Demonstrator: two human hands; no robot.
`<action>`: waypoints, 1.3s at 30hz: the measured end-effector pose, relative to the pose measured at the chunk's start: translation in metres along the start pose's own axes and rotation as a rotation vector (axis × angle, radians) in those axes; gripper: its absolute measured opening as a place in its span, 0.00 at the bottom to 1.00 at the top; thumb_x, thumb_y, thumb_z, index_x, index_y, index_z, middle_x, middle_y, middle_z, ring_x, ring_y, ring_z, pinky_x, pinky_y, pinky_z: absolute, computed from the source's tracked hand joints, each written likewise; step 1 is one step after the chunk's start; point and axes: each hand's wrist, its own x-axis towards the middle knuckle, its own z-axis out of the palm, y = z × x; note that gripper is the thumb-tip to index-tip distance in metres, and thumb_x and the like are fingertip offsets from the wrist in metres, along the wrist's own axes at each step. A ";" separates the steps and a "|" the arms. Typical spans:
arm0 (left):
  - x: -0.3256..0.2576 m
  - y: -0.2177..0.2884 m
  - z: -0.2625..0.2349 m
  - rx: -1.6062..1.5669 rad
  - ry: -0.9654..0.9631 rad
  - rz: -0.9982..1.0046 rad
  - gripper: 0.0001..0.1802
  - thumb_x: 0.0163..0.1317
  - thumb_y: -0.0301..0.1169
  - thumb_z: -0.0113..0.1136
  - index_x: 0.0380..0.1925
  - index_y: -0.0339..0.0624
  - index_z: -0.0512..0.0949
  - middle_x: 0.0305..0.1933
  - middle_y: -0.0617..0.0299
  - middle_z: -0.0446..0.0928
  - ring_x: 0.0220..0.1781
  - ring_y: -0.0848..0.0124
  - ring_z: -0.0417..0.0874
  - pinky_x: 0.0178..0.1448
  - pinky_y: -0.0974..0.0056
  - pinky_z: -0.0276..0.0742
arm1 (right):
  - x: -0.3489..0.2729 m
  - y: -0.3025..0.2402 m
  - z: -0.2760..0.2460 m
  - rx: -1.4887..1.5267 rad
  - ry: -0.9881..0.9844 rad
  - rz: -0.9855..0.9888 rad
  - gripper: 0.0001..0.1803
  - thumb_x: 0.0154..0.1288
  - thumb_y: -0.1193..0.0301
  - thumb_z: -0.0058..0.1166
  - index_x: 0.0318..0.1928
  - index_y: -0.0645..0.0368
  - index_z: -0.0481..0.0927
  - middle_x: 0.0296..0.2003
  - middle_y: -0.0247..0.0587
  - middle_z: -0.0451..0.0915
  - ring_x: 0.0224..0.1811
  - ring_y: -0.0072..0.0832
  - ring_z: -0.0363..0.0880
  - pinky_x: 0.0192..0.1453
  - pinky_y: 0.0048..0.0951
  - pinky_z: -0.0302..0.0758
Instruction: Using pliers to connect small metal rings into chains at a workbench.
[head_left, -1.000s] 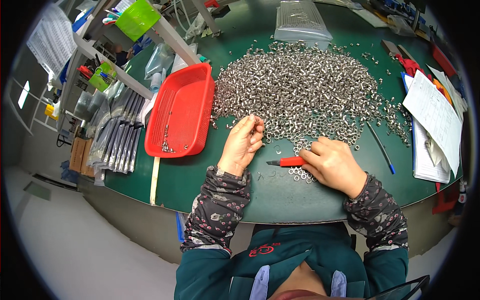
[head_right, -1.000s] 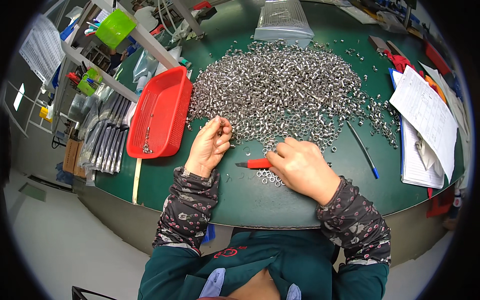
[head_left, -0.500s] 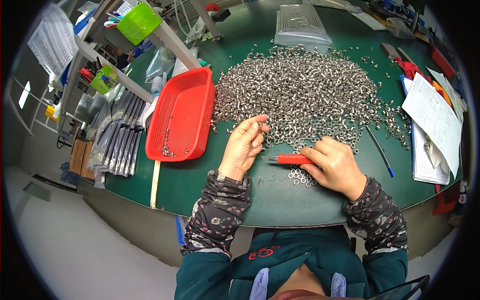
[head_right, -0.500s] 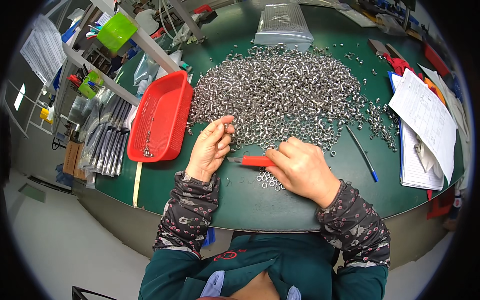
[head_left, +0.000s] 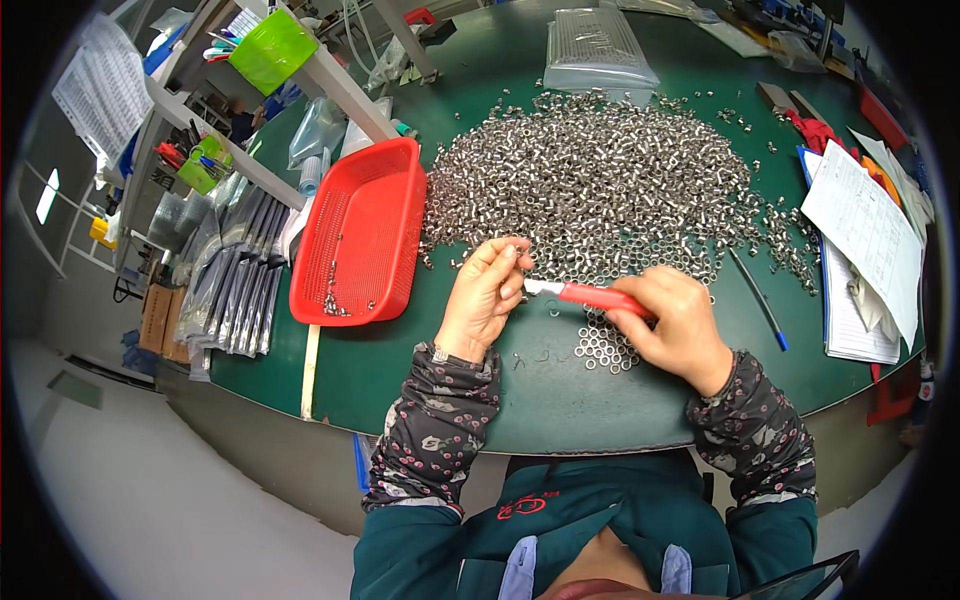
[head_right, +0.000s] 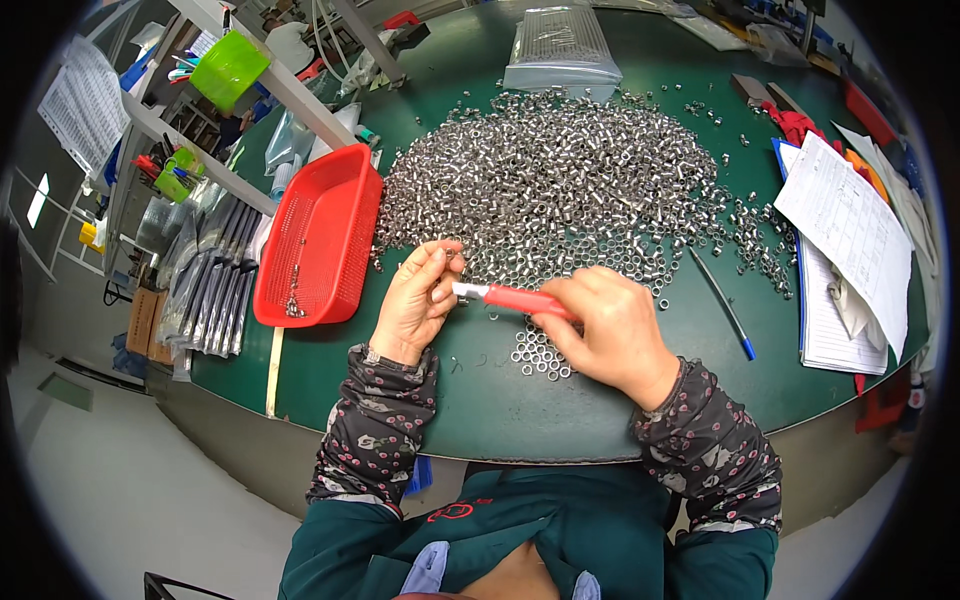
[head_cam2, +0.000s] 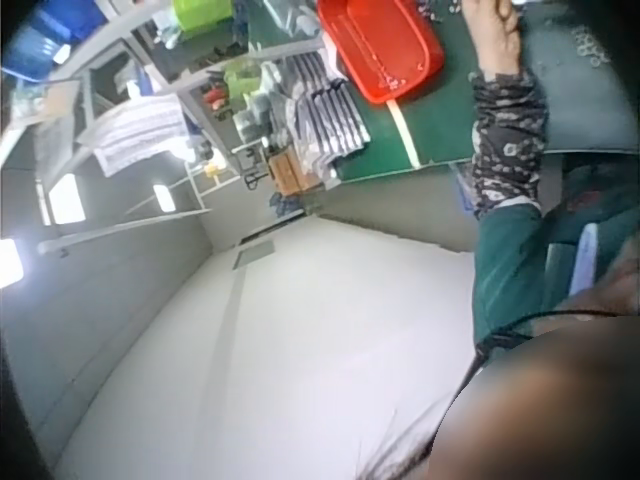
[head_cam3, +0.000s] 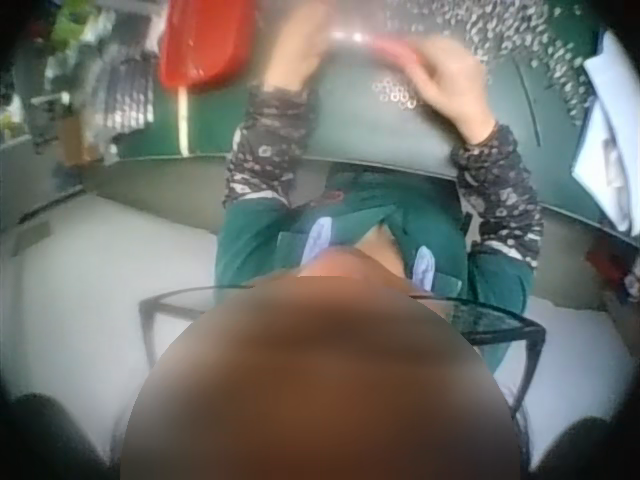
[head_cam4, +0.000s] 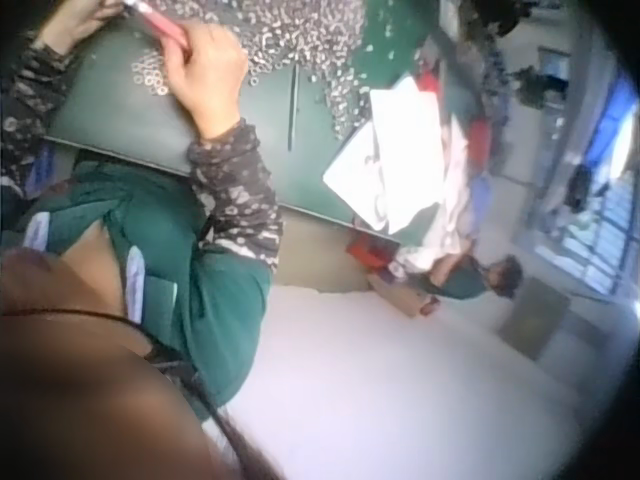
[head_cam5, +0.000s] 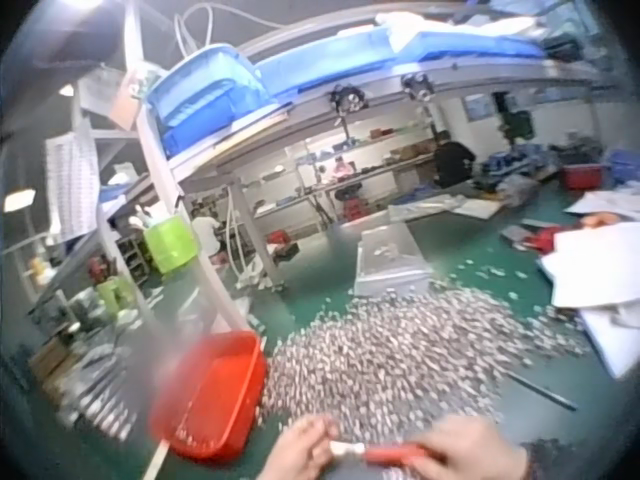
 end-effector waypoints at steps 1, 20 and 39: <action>0.000 0.001 0.002 -0.001 -0.002 -0.002 0.10 0.65 0.29 0.49 0.43 0.37 0.73 0.32 0.63 0.73 0.19 0.85 0.62 0.16 0.82 0.53 | 0.001 0.000 -0.001 0.046 0.031 0.081 0.11 0.47 0.69 0.61 0.32 0.59 0.79 0.21 0.39 0.73 0.24 0.35 0.73 0.27 0.34 0.70; -0.004 0.001 0.008 0.009 -0.096 -0.107 0.08 0.64 0.29 0.50 0.40 0.38 0.73 0.29 0.65 0.74 0.18 0.85 0.61 0.16 0.81 0.52 | -0.002 0.007 0.005 0.238 0.015 0.330 0.10 0.51 0.67 0.59 0.32 0.60 0.81 0.22 0.44 0.77 0.22 0.37 0.77 0.26 0.32 0.71; -0.002 -0.005 0.006 -0.009 -0.079 -0.170 0.10 0.65 0.32 0.50 0.35 0.36 0.74 0.26 0.65 0.72 0.17 0.85 0.62 0.15 0.82 0.53 | 0.003 0.004 -0.001 0.079 0.286 0.194 0.09 0.50 0.72 0.60 0.33 0.61 0.78 0.22 0.42 0.73 0.23 0.37 0.72 0.27 0.32 0.68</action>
